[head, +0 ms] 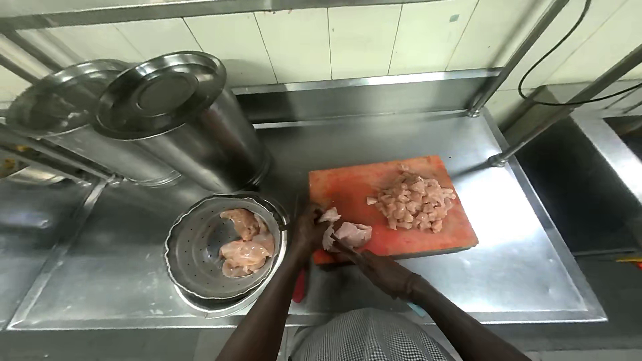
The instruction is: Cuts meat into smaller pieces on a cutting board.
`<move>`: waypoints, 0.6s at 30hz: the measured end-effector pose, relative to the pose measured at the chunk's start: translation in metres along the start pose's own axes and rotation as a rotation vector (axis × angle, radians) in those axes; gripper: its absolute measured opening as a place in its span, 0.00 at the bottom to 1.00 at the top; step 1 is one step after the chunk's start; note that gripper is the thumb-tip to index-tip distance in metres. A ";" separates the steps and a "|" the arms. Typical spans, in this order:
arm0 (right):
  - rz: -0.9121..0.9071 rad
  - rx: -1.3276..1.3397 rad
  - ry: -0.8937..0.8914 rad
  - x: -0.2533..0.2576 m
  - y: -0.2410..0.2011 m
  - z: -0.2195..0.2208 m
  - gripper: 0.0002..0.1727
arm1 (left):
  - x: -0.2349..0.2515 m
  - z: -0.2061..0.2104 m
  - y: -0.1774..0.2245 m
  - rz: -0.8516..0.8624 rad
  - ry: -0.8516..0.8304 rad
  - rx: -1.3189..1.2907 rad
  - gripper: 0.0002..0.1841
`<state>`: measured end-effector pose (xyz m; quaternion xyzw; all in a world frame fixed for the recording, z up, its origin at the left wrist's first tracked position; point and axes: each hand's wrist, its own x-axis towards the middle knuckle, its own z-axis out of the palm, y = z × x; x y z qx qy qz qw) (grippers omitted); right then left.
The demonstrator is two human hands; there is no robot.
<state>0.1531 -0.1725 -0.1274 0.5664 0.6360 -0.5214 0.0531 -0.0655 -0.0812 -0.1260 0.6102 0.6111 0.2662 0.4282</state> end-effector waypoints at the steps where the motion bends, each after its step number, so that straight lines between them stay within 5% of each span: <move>1: -0.015 0.012 -0.036 -0.011 0.014 0.001 0.21 | 0.000 0.000 -0.005 -0.019 0.040 -0.041 0.18; 5: 0.010 0.040 -0.201 -0.052 0.056 0.004 0.20 | 0.002 -0.004 -0.006 -0.024 0.200 -0.179 0.18; 8: 0.038 0.327 -0.151 -0.073 0.077 0.011 0.18 | 0.002 -0.014 0.012 -0.011 0.238 -0.167 0.17; 15: 0.090 0.747 0.243 -0.086 0.108 0.033 0.15 | 0.007 -0.013 0.042 0.012 -0.032 0.406 0.20; 18: 0.114 0.820 0.376 -0.098 0.125 0.046 0.15 | 0.011 0.010 0.035 0.182 -0.182 0.574 0.22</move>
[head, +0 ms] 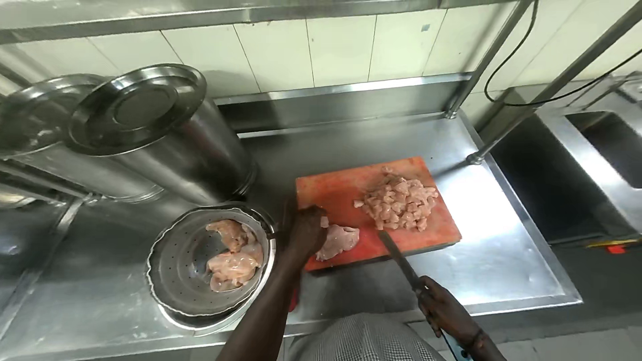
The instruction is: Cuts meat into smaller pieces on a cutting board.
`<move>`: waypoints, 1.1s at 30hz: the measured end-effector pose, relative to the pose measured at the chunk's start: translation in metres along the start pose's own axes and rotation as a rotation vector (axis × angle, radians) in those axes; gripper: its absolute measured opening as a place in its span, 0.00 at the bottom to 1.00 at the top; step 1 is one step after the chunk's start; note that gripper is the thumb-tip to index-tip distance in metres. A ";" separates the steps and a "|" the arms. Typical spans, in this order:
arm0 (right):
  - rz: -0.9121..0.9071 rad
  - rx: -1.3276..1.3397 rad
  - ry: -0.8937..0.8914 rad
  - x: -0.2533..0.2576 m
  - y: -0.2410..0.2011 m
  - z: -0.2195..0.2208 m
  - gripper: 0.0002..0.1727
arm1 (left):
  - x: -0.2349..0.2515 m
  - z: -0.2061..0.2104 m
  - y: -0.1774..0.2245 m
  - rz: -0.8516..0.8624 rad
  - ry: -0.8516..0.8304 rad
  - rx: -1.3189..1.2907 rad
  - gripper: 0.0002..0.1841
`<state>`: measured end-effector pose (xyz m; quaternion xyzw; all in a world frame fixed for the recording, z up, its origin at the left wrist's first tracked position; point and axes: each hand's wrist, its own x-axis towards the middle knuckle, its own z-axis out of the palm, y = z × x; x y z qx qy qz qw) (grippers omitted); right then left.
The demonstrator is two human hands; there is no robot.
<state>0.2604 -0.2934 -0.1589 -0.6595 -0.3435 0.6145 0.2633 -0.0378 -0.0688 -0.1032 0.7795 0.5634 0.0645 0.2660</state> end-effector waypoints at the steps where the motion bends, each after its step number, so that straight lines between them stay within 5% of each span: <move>1: -0.009 0.036 0.044 -0.004 0.008 -0.003 0.15 | 0.002 0.008 0.003 0.085 -0.041 -0.005 0.22; 6: 0.017 0.264 0.274 -0.019 0.047 -0.007 0.12 | 0.018 0.039 0.022 0.089 -0.243 0.103 0.30; 11: -0.045 0.471 0.370 -0.011 0.075 -0.005 0.10 | 0.027 0.028 0.042 0.104 -0.447 0.087 0.16; 18: -0.066 0.511 0.339 -0.008 0.080 -0.007 0.10 | 0.044 -0.003 0.030 -0.038 -0.117 -0.423 0.12; 25: -0.036 0.501 0.331 -0.008 0.075 -0.009 0.10 | 0.037 0.022 0.030 -0.026 -0.263 0.096 0.38; 28: -0.048 0.506 0.331 -0.009 0.077 -0.009 0.10 | 0.031 0.029 0.045 -0.103 -0.287 0.273 0.29; 33: -0.051 0.510 0.327 -0.008 0.078 -0.009 0.10 | 0.030 0.028 0.051 0.005 -0.345 0.348 0.24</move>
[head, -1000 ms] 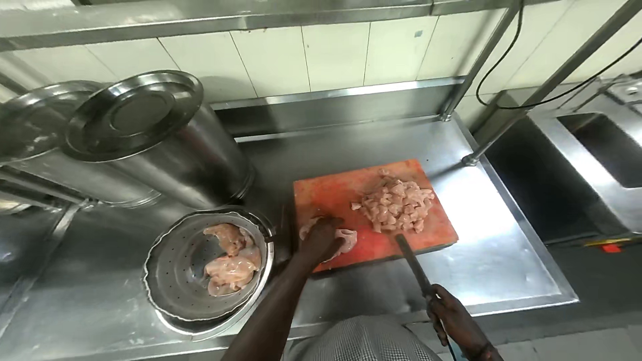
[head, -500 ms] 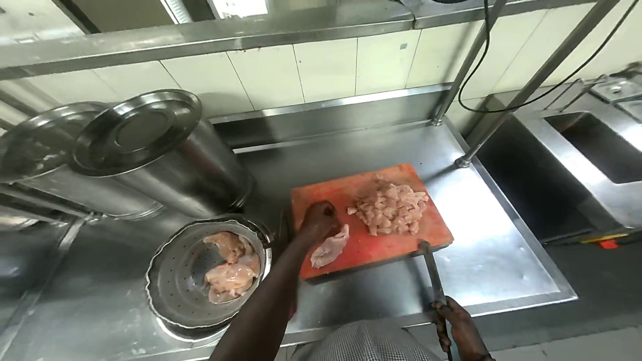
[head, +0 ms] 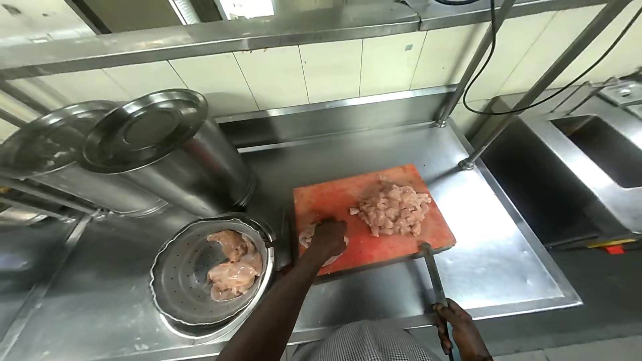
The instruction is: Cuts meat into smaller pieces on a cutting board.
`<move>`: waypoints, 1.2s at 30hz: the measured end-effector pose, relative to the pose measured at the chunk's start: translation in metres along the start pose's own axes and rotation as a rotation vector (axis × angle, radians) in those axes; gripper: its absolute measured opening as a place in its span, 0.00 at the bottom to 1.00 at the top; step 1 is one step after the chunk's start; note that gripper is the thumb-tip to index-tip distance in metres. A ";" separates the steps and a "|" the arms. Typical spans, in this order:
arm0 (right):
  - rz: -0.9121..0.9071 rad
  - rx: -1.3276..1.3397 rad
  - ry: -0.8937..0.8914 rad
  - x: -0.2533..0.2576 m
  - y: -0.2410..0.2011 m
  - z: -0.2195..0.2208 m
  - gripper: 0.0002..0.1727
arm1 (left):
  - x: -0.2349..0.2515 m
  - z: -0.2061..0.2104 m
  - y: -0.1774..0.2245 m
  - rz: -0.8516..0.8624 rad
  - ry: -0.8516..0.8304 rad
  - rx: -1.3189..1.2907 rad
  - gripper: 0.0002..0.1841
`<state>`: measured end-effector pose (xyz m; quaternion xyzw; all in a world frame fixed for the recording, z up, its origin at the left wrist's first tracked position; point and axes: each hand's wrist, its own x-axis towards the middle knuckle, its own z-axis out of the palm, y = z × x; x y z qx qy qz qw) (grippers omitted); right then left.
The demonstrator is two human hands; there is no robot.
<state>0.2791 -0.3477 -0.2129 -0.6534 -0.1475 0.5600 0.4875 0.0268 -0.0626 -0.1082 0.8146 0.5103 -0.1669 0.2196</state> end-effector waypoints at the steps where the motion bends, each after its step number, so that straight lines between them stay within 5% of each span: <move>1: 0.000 0.000 0.000 0.000 0.000 0.000 0.10 | -0.001 -0.001 -0.001 0.019 -0.011 -0.031 0.23; 7: -0.009 -0.032 0.023 -0.002 -0.001 0.002 0.10 | -0.009 -0.039 -0.021 0.091 0.169 -0.631 0.20; 12: -0.009 -0.018 0.014 0.000 0.000 0.001 0.10 | -0.002 -0.062 -0.045 -0.019 0.521 -1.000 0.23; 15: -0.010 -0.014 0.018 -0.001 0.000 0.002 0.10 | 0.003 -0.049 -0.061 -0.172 0.583 -0.786 0.27; 21: -0.007 -0.015 0.021 -0.001 0.000 0.001 0.10 | -0.004 0.003 -0.062 -0.084 0.191 -0.188 0.29; 24: 0.001 -0.016 0.027 -0.001 0.000 0.002 0.10 | -0.002 0.006 -0.060 -0.103 0.164 -0.224 0.20; 29: 0.001 -0.011 0.026 -0.002 -0.001 0.002 0.11 | -0.017 -0.002 -0.047 0.070 0.284 -0.699 0.18; 34: -0.003 -0.072 0.070 -0.005 -0.003 0.007 0.11 | -0.028 0.043 -0.020 0.154 0.276 -0.400 0.40; 36: -0.023 -0.173 0.080 -0.009 -0.006 0.011 0.11 | -0.035 0.064 -0.019 0.154 0.358 -0.381 0.41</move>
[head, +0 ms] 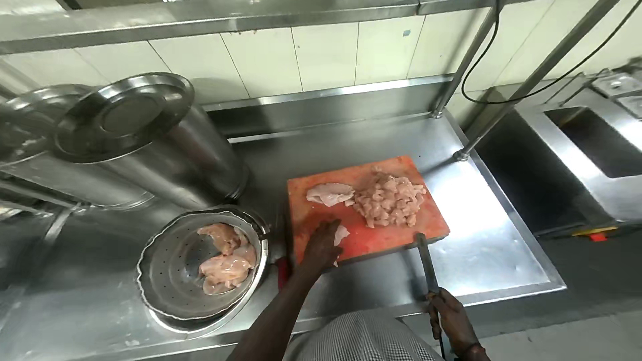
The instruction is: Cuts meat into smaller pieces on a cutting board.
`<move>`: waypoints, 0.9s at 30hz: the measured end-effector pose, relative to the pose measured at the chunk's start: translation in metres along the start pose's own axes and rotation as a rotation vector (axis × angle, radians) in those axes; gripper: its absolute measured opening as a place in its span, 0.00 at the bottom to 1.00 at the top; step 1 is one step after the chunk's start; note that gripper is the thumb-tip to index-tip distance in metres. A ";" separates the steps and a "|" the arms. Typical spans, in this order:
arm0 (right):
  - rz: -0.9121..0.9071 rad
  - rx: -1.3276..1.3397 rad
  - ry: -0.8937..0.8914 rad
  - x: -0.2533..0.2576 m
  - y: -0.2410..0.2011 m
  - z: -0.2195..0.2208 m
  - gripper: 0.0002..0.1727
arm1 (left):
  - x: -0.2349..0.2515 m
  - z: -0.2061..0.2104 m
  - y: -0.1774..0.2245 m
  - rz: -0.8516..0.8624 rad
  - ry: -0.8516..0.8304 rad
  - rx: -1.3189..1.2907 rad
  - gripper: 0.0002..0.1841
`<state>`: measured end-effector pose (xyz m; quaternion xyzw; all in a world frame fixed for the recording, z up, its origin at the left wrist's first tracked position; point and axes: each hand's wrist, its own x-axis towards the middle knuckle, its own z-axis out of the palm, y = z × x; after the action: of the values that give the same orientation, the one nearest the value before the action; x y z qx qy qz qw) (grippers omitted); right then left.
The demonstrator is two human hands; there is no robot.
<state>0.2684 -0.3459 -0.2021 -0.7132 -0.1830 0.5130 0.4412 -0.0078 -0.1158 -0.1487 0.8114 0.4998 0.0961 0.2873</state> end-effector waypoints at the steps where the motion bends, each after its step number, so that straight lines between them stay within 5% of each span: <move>1: -0.016 -0.039 -0.008 -0.003 -0.002 0.002 0.11 | -0.004 0.003 -0.001 -0.036 0.019 0.001 0.41; 7: -0.107 -0.214 -0.188 -0.009 -0.036 0.032 0.10 | -0.012 -0.012 0.020 -0.310 -0.104 0.150 0.33; 13: -0.247 -0.912 -0.300 -0.002 -0.087 0.082 0.16 | -0.024 -0.010 0.011 -0.165 -0.061 0.221 0.23; 16: -0.278 -1.163 -0.254 -0.004 -0.105 0.108 0.18 | -0.024 0.000 -0.001 -0.093 0.020 0.108 0.25; 20: -0.245 -1.328 -0.243 -0.002 -0.111 0.126 0.20 | -0.010 0.023 -0.017 0.035 0.231 -0.010 0.25; 27: -0.199 -1.460 -0.245 -0.002 -0.114 0.141 0.20 | 0.006 0.039 -0.035 0.136 0.349 -0.037 0.13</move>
<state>0.1639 -0.2228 -0.1198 -0.7427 -0.5885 0.2945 -0.1237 -0.0143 -0.1134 -0.2016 0.8089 0.4840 0.2641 0.2040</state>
